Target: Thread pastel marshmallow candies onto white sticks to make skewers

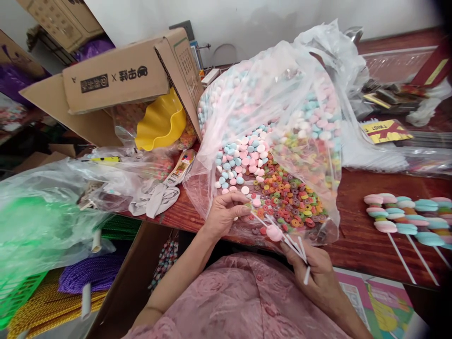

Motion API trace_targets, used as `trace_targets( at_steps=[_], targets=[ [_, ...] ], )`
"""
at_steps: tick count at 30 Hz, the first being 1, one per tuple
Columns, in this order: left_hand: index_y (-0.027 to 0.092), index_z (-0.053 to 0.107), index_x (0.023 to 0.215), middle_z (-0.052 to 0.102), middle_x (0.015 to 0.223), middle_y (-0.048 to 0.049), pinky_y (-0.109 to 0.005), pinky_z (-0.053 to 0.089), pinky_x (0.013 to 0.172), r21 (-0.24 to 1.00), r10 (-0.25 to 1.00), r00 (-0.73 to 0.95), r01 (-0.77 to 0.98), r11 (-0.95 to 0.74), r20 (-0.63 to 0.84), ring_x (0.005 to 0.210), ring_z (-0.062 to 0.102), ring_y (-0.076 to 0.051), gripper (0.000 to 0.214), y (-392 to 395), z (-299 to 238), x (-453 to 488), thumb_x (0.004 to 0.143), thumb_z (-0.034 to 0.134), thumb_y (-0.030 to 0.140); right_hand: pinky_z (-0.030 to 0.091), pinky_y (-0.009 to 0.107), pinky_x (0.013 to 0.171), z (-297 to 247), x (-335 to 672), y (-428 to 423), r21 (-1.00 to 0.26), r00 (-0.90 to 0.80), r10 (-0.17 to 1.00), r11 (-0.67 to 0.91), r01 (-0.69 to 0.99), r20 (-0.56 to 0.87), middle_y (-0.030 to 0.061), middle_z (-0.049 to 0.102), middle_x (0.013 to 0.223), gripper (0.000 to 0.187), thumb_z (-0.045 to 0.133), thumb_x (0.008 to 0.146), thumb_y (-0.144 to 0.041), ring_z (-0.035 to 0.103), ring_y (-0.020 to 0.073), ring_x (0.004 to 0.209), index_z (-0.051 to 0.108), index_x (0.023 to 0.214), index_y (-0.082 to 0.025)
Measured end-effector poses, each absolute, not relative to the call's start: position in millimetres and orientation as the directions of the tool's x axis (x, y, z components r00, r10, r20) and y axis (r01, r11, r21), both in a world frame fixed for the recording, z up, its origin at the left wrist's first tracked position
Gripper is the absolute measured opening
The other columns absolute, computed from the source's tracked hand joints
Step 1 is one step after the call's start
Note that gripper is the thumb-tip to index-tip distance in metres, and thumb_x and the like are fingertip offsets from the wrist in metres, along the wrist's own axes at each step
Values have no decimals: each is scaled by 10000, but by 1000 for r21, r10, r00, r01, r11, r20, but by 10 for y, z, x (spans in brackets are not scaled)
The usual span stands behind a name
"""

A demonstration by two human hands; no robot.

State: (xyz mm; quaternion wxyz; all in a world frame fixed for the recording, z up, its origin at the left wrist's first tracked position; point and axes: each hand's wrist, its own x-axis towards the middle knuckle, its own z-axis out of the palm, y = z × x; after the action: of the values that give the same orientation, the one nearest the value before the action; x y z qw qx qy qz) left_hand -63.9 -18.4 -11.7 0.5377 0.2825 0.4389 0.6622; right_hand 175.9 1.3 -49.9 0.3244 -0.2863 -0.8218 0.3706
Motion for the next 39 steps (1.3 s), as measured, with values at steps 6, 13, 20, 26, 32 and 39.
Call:
trace_targets(
  at_steps=[6, 13, 20, 26, 32, 39],
  targets=[
    [184, 752, 798, 619, 821, -2, -217, 539, 534, 969, 929, -351, -165, -184, 117, 660, 598, -97, 233, -220, -179, -582, 672, 882, 331, 571, 227, 750, -446, 1808, 11, -746, -626, 703, 604, 279, 336, 50, 749, 1044, 300, 500, 958, -153, 724, 162, 828, 649, 1210, -215],
    [193, 754, 939, 680, 898, -61, -287, 561, 773, 754, 847, -145, 548, -362, 512, 835, 646, -145, 114, -250, -192, -472, 901, 647, 205, 566, 266, 871, -467, 1795, 27, -648, -637, 686, 670, 362, 353, 72, 739, 1151, 374, 434, 939, -111, 734, 190, 961, 635, 1245, -188],
    [205, 689, 1166, 627, 791, 17, -208, 490, 502, 965, 937, -344, -258, -34, -59, 539, 562, -71, 462, -202, -217, -357, 774, 790, 427, 551, 238, 651, -534, 1755, 15, -778, -540, 762, 563, 278, 359, 26, 740, 882, 298, 517, 948, -171, 692, 164, 682, 672, 1193, -236],
    [138, 769, 778, 661, 778, -34, -240, 494, 611, 924, 978, -66, -346, 163, -197, 633, 593, -106, 329, -293, -178, -165, 682, 858, 440, 530, 238, 625, -618, 1746, -24, -793, -552, 752, 558, 243, 360, 17, 688, 779, 251, 527, 945, -170, 665, 160, 659, 678, 1138, -224],
    [187, 763, 1004, 677, 917, -58, -303, 510, 780, 960, 995, -80, 278, -41, 66, 852, 630, -184, 284, -169, -170, -321, 836, 738, 415, 520, 213, 572, -572, 1831, 90, -803, -454, 834, 488, 341, 314, -1, 708, 767, 210, 538, 950, -241, 639, 141, 592, 706, 1073, -215],
    [160, 701, 761, 646, 777, -44, -299, 477, 745, 636, 992, 29, 765, -100, 122, 766, 594, -172, 217, 118, -332, -635, 917, 551, 177, 564, 228, 677, -598, 2015, 264, -786, -316, 889, 445, 429, 331, 31, 757, 910, 233, 585, 929, -316, 711, 180, 740, 729, 1068, -197]
  ],
)
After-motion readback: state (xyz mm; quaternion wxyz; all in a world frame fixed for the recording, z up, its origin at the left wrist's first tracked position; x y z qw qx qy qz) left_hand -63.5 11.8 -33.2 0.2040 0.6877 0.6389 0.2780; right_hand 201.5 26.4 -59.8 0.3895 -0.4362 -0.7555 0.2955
